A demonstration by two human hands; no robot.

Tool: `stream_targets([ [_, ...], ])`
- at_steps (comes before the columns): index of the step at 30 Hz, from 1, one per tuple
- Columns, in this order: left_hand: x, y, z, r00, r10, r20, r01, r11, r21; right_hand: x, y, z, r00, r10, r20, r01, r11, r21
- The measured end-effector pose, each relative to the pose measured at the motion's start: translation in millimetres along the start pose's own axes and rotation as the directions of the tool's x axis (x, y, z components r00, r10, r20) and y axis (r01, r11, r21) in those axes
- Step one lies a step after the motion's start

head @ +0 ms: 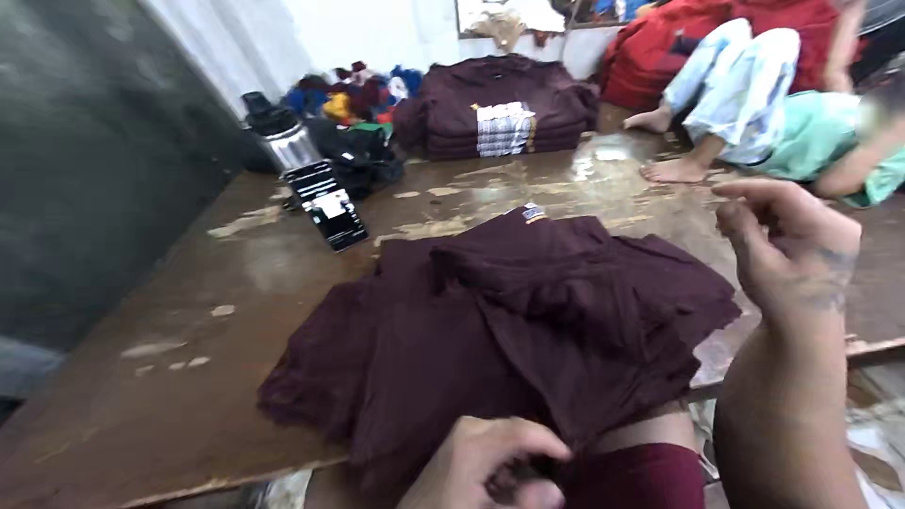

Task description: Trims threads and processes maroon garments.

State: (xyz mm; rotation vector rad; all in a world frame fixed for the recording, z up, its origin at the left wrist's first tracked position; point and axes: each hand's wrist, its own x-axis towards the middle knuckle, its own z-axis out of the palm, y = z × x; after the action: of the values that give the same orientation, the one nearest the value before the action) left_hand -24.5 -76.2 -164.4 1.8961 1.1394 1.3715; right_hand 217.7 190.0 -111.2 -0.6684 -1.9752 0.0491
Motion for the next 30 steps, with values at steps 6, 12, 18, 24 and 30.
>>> stream_targets([
  [6,-6.6,-37.0,-4.3,0.887,-0.239,-0.395,0.116,0.943,-0.311,-50.8,-48.0,-4.5,0.988,-0.151,0.016,0.145,0.969,0.201],
  [12,-3.5,-38.5,-5.2,0.924,-0.171,-0.341,0.065,0.951,-0.302,-51.8,-65.2,-1.3,0.956,-0.270,0.117,0.235,0.939,0.250],
  [18,-4.8,-34.1,-10.5,0.927,-0.163,-0.338,0.067,0.958,-0.278,-29.9,-19.5,52.6,0.707,0.055,0.706,-0.151,0.986,0.075],
  [24,-7.1,-33.9,-9.2,0.929,-0.125,-0.349,0.050,0.975,-0.218,-43.2,-6.6,46.6,0.874,-0.012,0.486,0.024,1.000,-0.018],
  [30,5.4,-22.6,-13.8,0.893,-0.307,-0.328,0.167,0.905,-0.392,-100.2,-126.3,32.9,0.662,-0.506,0.553,0.322,0.858,0.399],
])
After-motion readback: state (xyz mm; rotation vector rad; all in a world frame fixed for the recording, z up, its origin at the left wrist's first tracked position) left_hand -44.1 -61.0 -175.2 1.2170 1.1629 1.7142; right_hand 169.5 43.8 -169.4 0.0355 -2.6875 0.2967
